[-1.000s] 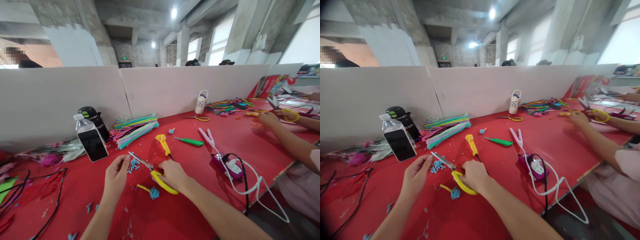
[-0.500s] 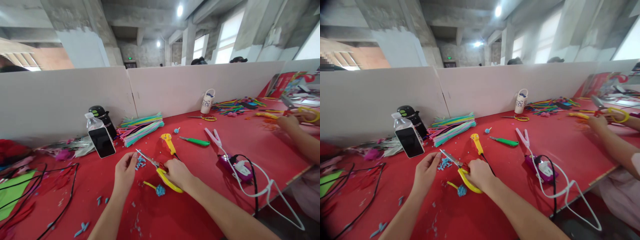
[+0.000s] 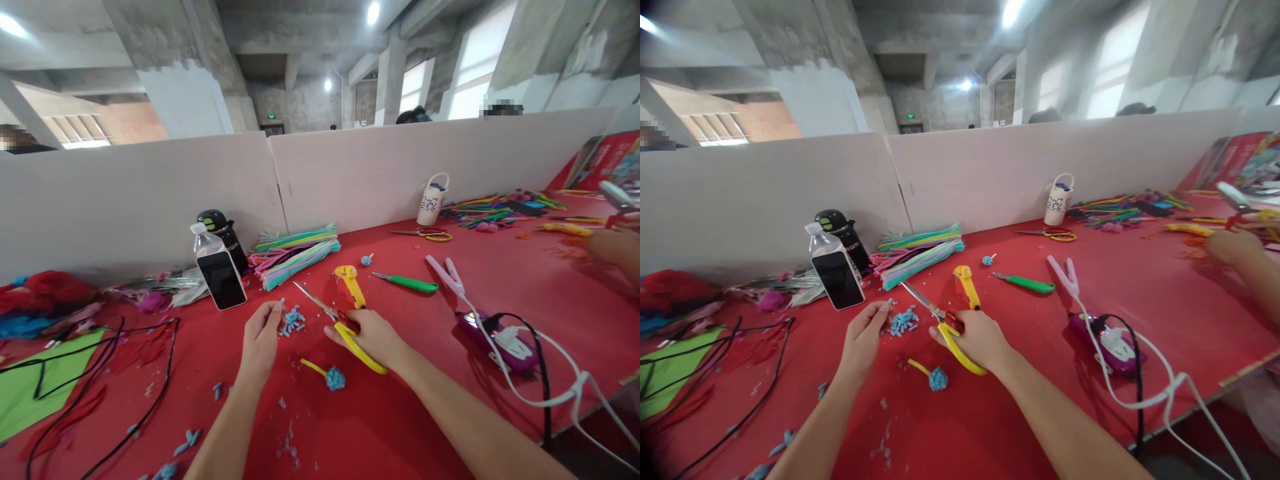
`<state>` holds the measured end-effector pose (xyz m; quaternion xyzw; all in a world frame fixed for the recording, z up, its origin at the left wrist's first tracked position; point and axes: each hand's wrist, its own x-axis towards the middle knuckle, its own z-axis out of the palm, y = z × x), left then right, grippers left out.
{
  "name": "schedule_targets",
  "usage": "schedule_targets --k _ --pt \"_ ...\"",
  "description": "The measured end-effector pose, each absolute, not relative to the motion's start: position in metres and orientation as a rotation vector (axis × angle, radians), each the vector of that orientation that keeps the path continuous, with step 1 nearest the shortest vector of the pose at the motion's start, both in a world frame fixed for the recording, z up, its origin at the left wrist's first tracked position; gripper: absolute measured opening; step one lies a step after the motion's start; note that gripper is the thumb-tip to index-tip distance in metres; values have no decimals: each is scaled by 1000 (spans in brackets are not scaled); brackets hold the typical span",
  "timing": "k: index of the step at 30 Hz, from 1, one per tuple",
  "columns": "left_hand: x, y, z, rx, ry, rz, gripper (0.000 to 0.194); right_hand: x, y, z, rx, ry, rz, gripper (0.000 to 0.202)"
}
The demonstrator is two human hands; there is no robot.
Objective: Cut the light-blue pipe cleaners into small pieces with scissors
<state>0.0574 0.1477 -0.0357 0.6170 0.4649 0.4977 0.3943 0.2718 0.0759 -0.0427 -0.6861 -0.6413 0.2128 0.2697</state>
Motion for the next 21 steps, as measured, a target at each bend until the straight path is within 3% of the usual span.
schedule_targets --k 21 --pt "45 151 -27 1484 1039 1178 38 263 75 -49 -1834 -1927 330 57"
